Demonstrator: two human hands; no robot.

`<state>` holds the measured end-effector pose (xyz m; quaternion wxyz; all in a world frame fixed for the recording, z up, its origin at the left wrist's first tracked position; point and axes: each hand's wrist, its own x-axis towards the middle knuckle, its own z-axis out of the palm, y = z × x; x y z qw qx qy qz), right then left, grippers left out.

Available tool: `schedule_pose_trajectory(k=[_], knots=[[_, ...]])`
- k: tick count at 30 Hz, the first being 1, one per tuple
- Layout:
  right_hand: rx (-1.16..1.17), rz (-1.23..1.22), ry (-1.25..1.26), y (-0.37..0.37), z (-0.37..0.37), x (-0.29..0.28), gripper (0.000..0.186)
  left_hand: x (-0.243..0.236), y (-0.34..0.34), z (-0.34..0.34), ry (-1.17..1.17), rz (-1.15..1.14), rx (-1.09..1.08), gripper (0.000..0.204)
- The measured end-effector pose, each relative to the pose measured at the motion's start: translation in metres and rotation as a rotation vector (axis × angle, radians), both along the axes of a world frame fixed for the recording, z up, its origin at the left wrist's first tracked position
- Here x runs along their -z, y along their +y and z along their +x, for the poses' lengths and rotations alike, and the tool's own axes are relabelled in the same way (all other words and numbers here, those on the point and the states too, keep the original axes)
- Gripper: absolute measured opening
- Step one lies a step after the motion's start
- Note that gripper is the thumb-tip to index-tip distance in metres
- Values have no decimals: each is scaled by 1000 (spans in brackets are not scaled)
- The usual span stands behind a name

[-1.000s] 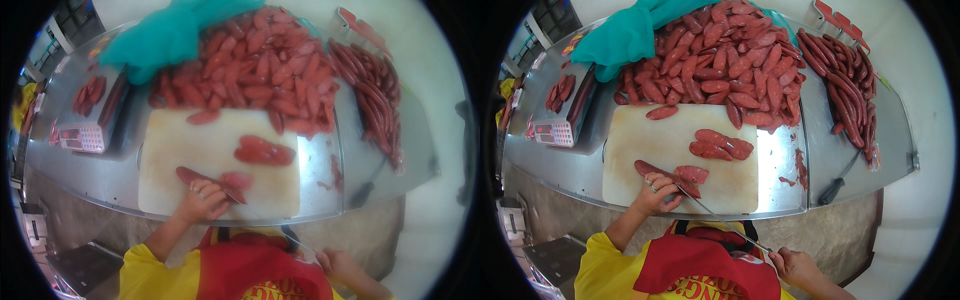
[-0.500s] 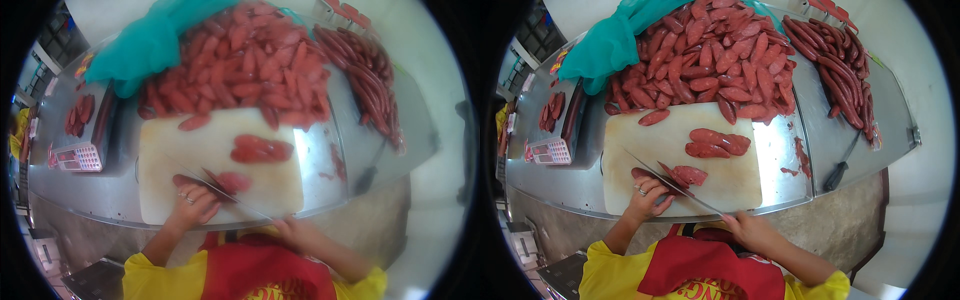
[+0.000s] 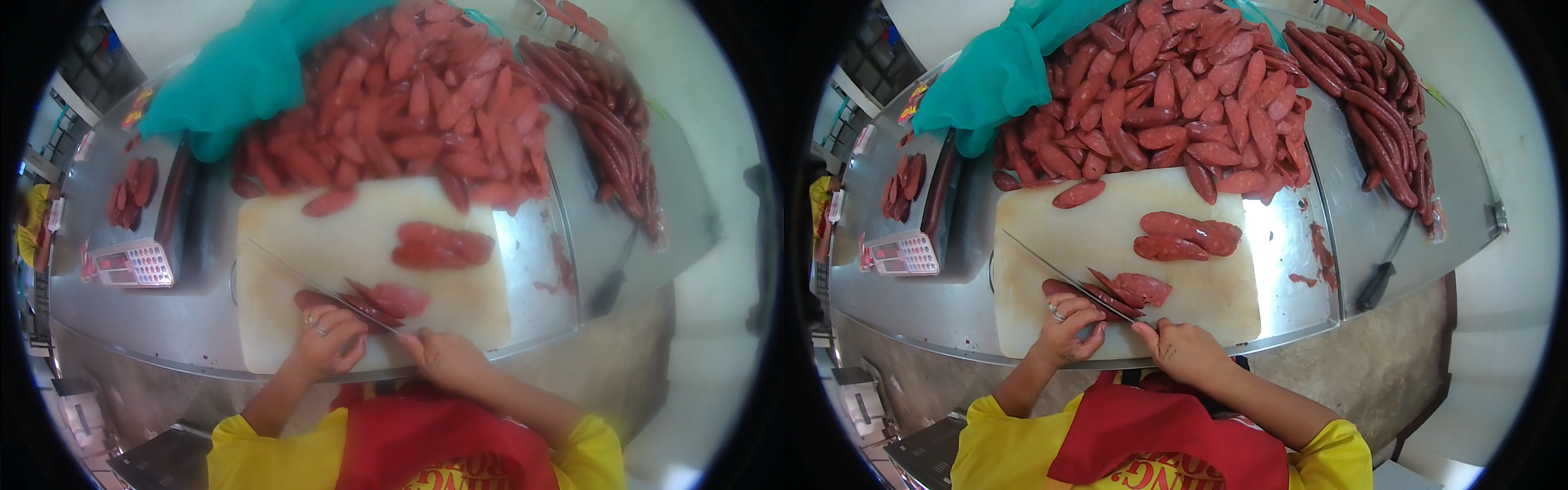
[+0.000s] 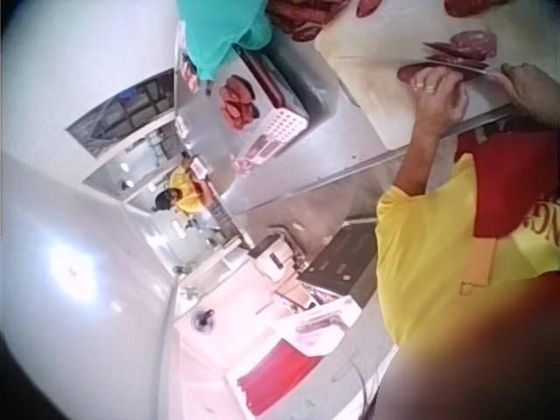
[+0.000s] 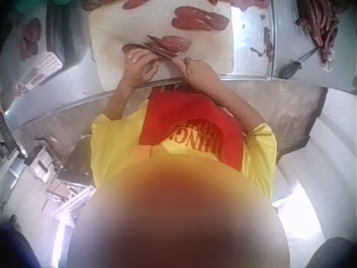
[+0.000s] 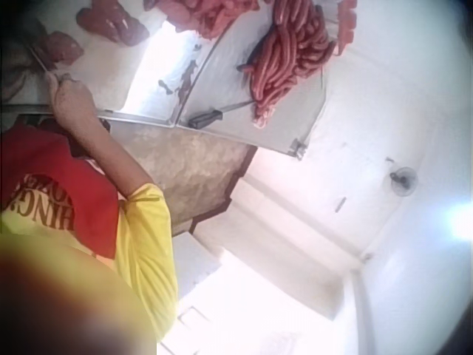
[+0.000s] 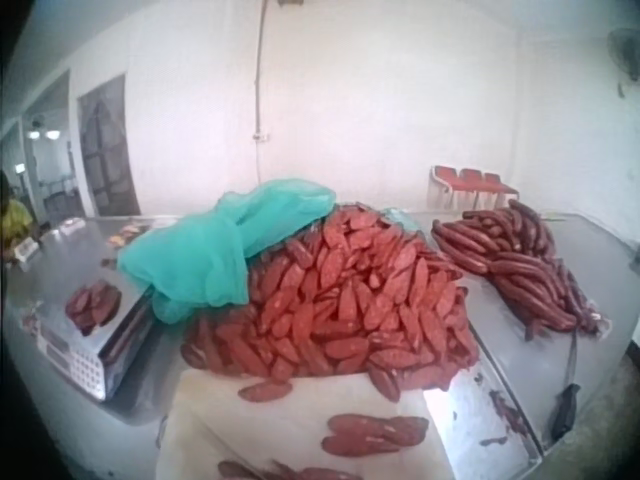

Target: The person slices long pieces of red meat into smaller segments on a white cutting board using a knife. The person repeatedly picks up pieces, cuts them, and places the cut pieces onto a metal tray. The person briefly walks to a nearby counter to handle a plastic bag before returning to continue slicing.

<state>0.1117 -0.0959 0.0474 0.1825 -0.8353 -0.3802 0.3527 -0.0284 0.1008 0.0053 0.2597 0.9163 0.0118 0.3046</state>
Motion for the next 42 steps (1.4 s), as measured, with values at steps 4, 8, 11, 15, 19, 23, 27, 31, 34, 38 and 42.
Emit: schedule_pose_trajectory(k=[4, 8, 11, 15, 19, 23, 27, 31, 34, 38, 42], knots=[[-35, 72, -44, -48, 0, -37, 52, -1, 4, -5, -13, 34, -78, 31], [35, -246, -13, -119, -8, -86, 46, 2, 5, -9, 10, 58, -116, 33], [30, -147, -14, -110, -12, -79, 45, 4, 5, -8, 8, 14, -118, 33], [-14, -43, -63, -22, -14, -16, 49, 4, 6, -7, 4, -13, -92, 34], [25, 181, -44, 35, -23, 7, 53, -1, 12, -14, 22, 29, -63, 32], [26, -78, 0, -20, -17, -27, 55, -1, 19, -22, 2, 45, -164, 32], [0, -131, -76, -94, -22, -66, 51, 4, 19, -26, 17, 34, -184, 33], [1, -201, -96, -90, -29, -59, 51, 4, 20, -23, 1, -22, -188, 32], [-11, -87, -145, -20, -31, -18, 54, 3, 22, -22, 1, -22, -165, 30], [9, 64, -13, 42, -33, 3, 55, 1, 22, -23, -28, 22, -150, 30], [9, -11, -54, -7, -29, -26, 55, 3, 20, -24, -55, 23, -260, 30]])
